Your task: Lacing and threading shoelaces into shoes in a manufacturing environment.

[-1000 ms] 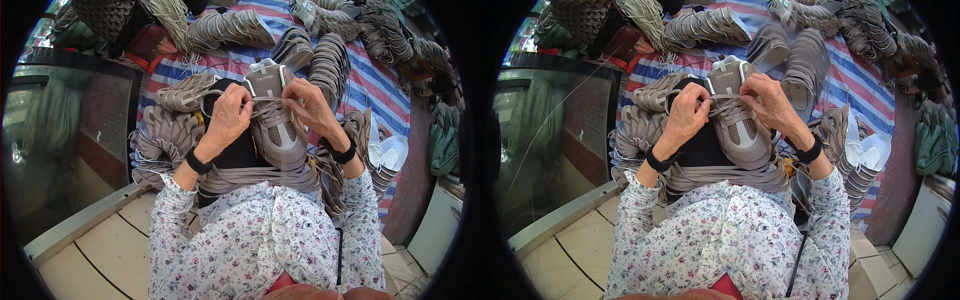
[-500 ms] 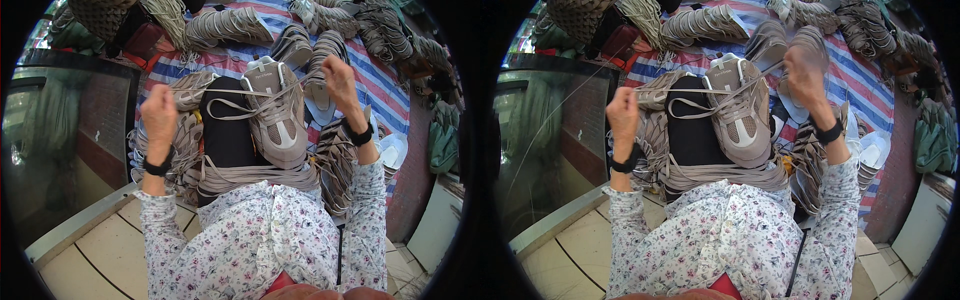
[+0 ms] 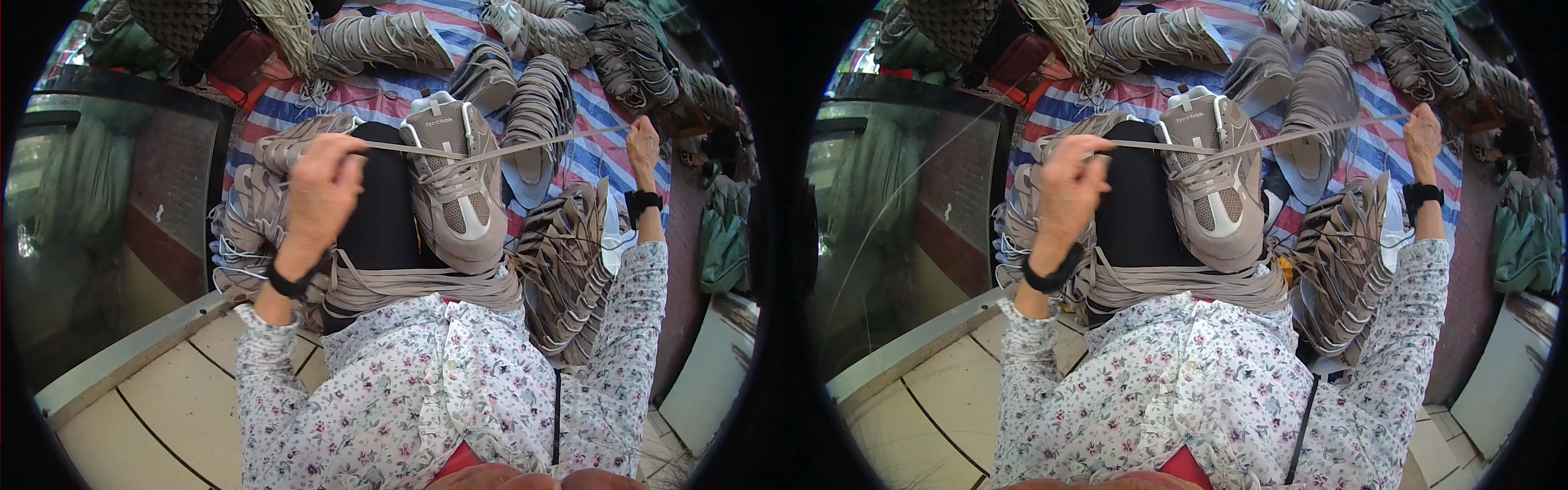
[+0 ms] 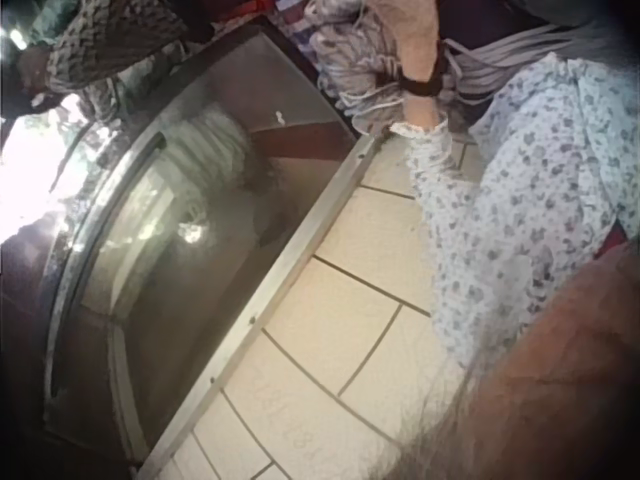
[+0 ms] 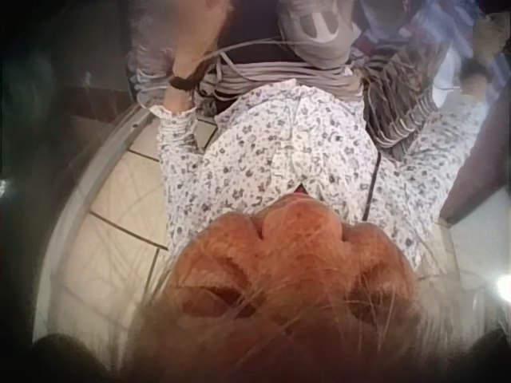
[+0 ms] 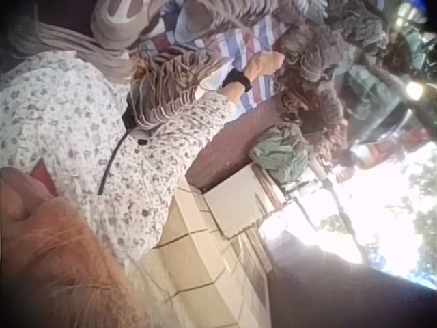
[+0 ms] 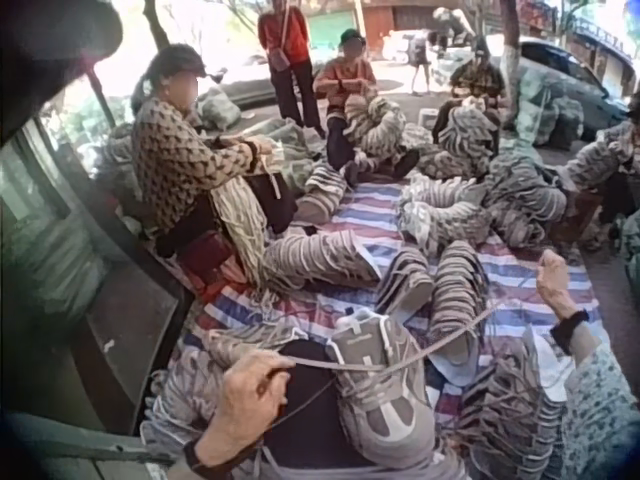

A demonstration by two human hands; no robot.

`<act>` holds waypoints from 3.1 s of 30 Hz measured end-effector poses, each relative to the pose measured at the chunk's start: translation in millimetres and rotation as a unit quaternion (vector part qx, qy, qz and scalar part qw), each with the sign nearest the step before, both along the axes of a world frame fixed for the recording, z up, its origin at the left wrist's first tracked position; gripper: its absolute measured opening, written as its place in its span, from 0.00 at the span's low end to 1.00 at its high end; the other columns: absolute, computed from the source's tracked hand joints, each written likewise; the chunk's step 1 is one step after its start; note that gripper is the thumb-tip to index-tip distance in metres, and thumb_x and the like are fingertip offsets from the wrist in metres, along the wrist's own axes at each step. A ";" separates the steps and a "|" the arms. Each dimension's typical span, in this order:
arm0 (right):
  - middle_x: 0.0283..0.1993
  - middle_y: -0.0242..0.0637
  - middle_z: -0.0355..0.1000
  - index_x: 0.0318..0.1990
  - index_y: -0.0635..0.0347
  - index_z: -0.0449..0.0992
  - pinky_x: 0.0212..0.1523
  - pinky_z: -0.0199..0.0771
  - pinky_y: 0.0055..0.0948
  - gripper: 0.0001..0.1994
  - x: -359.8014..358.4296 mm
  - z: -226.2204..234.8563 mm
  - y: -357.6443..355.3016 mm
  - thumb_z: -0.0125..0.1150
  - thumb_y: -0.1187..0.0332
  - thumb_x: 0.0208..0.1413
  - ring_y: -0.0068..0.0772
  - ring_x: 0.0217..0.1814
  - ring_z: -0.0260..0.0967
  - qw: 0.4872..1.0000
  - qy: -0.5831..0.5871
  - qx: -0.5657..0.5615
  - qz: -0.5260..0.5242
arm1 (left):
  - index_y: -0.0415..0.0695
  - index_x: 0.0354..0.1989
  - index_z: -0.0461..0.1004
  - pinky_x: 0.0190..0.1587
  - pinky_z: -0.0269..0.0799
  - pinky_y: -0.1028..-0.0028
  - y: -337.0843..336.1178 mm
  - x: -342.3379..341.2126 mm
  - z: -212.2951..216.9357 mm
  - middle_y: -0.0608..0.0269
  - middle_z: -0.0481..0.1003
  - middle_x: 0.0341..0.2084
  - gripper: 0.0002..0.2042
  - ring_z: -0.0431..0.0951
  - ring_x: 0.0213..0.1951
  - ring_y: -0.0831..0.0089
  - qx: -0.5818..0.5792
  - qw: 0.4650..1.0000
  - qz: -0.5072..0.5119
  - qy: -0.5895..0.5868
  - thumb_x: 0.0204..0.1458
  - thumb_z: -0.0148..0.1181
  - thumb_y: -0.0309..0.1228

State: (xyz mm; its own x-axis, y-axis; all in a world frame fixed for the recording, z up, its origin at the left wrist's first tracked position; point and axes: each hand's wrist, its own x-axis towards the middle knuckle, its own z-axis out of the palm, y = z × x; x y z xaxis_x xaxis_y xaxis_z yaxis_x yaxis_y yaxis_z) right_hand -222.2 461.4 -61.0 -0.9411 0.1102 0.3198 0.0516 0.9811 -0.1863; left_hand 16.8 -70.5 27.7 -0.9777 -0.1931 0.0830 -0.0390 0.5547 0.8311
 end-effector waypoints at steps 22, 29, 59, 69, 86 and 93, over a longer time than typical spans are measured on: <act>0.36 0.41 0.76 0.41 0.54 0.76 0.41 0.74 0.38 0.07 -29.4 26.7 0.5 0.60 0.67 0.56 0.43 0.41 0.76 0.989 0.022 -0.034 0.140 | 0.40 0.39 0.71 0.33 0.72 0.63 43.9 -33.6 -33.9 0.57 0.69 0.39 0.10 0.76 0.31 0.56 -0.180 0.971 -0.140 0.075 0.49 0.61 0.18; 0.42 0.33 0.71 0.45 0.55 0.80 0.48 0.70 0.32 0.12 124.7 55.8 -241.6 0.65 0.74 0.52 0.34 0.45 0.70 0.781 -0.194 -0.378 0.457 | 0.38 0.36 0.65 0.32 0.70 0.60 43.9 -31.7 -31.5 0.52 0.70 0.32 0.06 0.76 0.31 0.51 -0.174 0.972 -0.138 0.079 0.53 0.56 0.19; 0.32 0.46 0.76 0.33 0.67 0.79 0.38 0.73 0.38 0.05 85.4 34.8 -184.6 0.62 0.77 0.49 0.47 0.38 0.75 0.849 -0.156 -0.144 0.484 | 0.35 0.45 0.67 0.25 0.66 0.87 -138.3 72.0 -15.8 0.62 0.71 0.39 0.06 0.65 0.25 0.86 0.767 0.623 0.152 0.037 0.61 0.49 0.20; 0.42 0.45 0.79 0.43 0.62 0.79 0.45 0.78 0.37 0.09 30.5 -22.8 -10.6 0.56 0.74 0.57 0.44 0.44 0.78 0.809 -0.234 -0.539 -0.036 | 0.31 0.55 0.64 0.44 0.78 0.71 -268.7 175.0 42.7 0.49 0.72 0.49 0.14 0.78 0.48 0.65 0.730 0.616 0.137 0.262 0.61 0.51 0.20; 0.33 0.29 0.55 0.54 0.69 0.65 0.30 0.55 0.18 0.12 126.3 11.1 312.2 0.53 0.77 0.65 0.22 0.30 0.52 0.537 -0.001 -0.842 0.054 | 0.31 0.65 0.60 0.50 0.76 0.80 -269.9 171.4 104.6 0.47 0.72 0.55 0.23 0.77 0.49 0.73 0.335 0.871 0.122 0.338 0.62 0.53 0.23; 0.37 0.35 0.75 0.48 0.67 0.74 0.28 0.64 0.15 0.10 161.6 -41.6 245.9 0.61 0.76 0.60 0.19 0.31 0.68 0.696 -0.031 -0.714 -0.066 | 0.35 0.42 0.79 0.41 0.75 0.82 -54.1 -0.6 -17.1 0.61 0.81 0.32 0.11 0.80 0.34 0.78 0.296 0.954 -0.007 -0.043 0.62 0.56 0.32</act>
